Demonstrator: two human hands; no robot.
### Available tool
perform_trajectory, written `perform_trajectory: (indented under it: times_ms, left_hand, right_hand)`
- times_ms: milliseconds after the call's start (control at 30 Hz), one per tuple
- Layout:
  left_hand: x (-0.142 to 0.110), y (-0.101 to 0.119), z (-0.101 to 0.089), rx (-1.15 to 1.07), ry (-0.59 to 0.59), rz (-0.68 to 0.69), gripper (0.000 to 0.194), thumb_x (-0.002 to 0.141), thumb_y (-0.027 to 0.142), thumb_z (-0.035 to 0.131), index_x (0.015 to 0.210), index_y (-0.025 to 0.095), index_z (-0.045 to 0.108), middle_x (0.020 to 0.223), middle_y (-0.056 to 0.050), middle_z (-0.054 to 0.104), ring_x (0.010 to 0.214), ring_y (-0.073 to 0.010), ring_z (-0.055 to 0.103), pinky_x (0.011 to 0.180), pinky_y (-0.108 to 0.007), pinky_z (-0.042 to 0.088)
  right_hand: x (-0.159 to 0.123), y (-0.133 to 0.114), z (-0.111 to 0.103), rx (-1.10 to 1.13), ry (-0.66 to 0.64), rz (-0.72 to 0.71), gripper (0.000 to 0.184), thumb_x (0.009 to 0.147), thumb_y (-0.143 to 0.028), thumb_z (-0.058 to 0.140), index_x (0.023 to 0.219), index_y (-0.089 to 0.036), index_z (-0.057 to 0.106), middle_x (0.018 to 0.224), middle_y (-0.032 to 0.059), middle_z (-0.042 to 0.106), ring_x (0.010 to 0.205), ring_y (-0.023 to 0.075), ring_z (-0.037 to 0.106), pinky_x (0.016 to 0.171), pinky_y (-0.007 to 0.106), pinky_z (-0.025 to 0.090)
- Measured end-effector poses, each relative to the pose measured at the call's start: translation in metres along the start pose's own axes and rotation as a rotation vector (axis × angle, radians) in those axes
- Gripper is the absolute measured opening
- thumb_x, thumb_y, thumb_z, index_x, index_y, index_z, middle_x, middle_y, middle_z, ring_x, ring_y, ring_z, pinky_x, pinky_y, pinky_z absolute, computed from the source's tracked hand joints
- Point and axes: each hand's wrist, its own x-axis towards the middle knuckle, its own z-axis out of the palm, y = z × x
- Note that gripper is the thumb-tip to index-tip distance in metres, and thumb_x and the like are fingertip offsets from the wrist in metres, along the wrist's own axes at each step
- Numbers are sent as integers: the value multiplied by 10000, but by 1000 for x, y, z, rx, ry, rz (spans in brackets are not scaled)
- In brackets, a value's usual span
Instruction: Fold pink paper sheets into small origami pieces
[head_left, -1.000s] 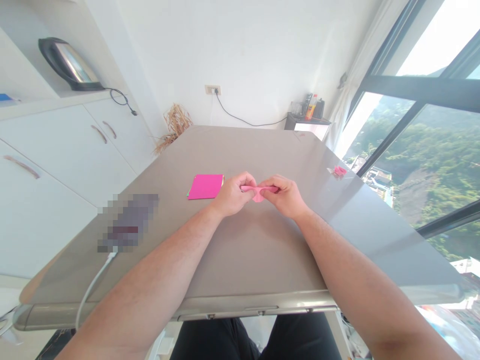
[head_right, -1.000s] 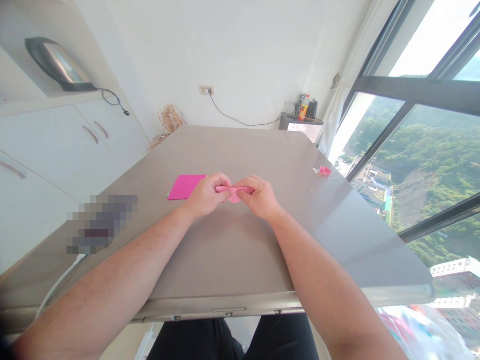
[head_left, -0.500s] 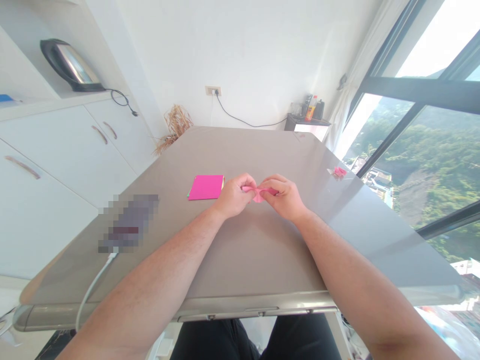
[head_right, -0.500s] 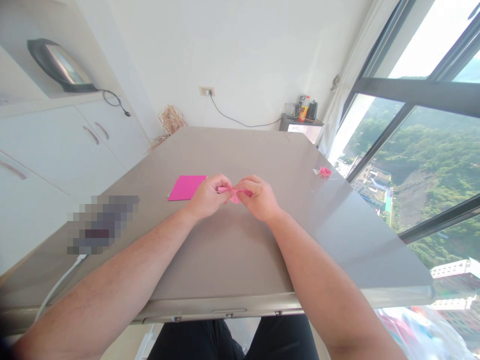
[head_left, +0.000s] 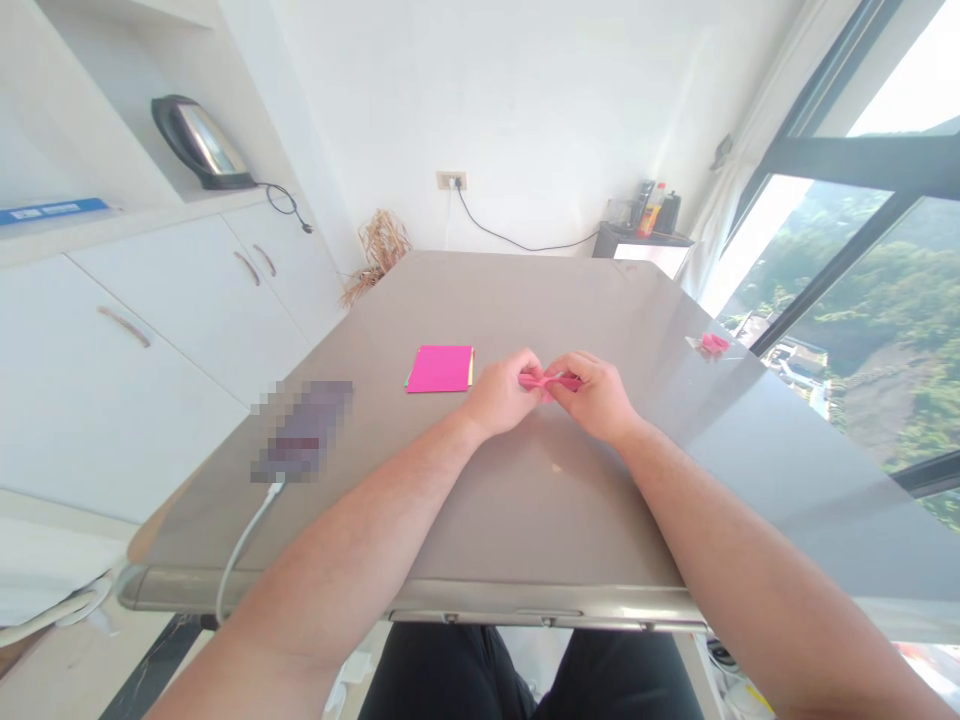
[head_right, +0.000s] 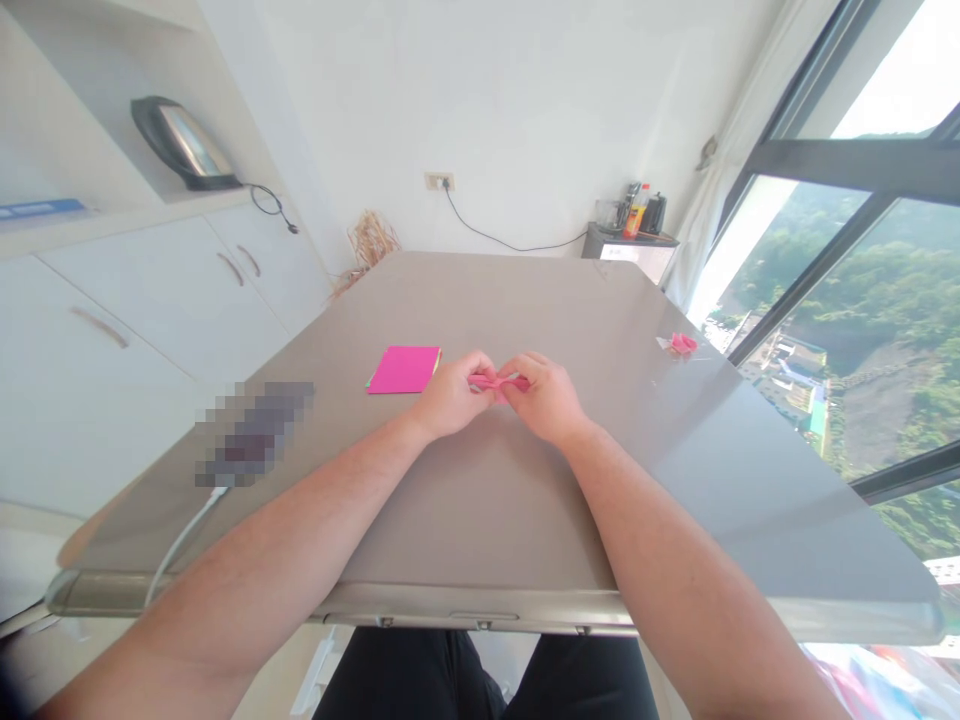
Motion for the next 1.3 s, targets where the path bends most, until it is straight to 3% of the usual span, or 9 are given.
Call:
perform_trajectory:
  times_ms: [300,500,633,833,1300]
  left_hand:
    - [3,-4,-1,-42,21,-53,183,745,143,587,905,231,575,790,36,695,682,-129,638,584,-243,449]
    - [5,-8,-2,-78,96,-82,361,739,140,618,1080,252,655,1050,-4,727,804,-153,684,693,-286,536]
    - [6,-7,-2,-81,88,-69,320,755,138,611,1045,233,707,947,-20,742,845,-175,693,744,-308,559]
    - [5,-2,-3,-60,121,-34,260,768,157,601,984,235,725,978,-16,740,872,-162,685,805,-310,556]
    - [2,3,0,-121,95,-52,138,775,204,602,901,223,655,780,21,731,739,-150,684,650,-263,508]
  right_hand:
    - [0,4,-1,-10,17,-11,192,795,-179,648,956,-243,731,882,22,686,686,142,597,631,288,483]
    - [1,2,-1,28,83,-14,246,792,-149,622,961,-254,766,967,34,706,719,148,620,665,310,524]
    - [2,3,0,53,93,-31,222,803,-164,621,934,-251,777,972,39,706,706,140,620,657,306,531]
    - [2,4,1,37,109,-66,219,814,-163,624,943,-261,771,989,36,707,750,150,636,641,298,528]
    - [1,4,2,-36,91,-139,193,833,-154,602,898,-249,757,1000,36,710,744,142,638,679,295,524]
